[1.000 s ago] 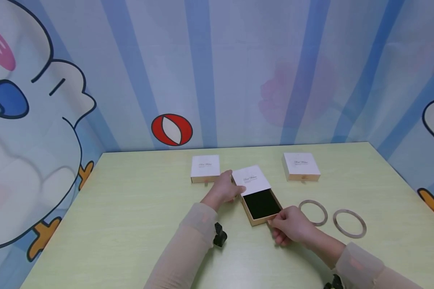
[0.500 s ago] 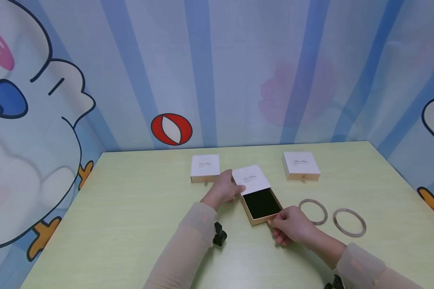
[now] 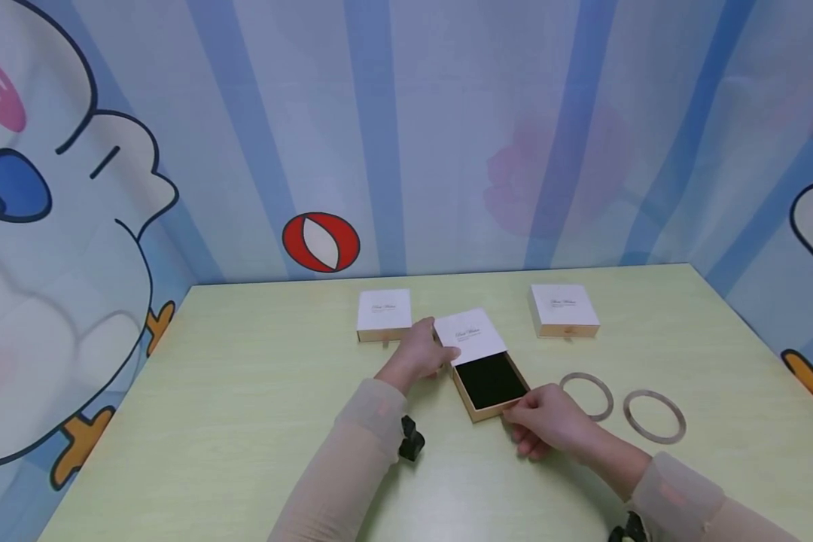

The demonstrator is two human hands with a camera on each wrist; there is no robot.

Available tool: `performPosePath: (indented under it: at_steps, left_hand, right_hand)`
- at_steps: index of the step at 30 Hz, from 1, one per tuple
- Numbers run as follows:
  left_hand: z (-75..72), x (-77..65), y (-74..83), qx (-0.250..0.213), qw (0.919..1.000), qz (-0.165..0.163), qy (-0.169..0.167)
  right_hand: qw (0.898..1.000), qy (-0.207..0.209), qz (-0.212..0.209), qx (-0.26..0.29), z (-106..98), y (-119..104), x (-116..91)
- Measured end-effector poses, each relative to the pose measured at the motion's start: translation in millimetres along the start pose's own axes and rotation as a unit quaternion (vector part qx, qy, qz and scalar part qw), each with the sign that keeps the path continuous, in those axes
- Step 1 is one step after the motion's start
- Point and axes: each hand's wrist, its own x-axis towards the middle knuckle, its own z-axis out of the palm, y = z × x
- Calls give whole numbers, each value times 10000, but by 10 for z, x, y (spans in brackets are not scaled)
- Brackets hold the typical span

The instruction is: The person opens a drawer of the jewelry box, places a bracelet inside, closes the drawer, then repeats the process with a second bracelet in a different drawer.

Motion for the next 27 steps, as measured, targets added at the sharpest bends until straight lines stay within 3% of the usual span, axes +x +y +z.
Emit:
performPosePath:
  at_steps: [27]
  left_hand:
    - [4,8,2,62,10000,-24,28]
  right_hand:
    - [9993,328,10,-204,-107,2,-24]
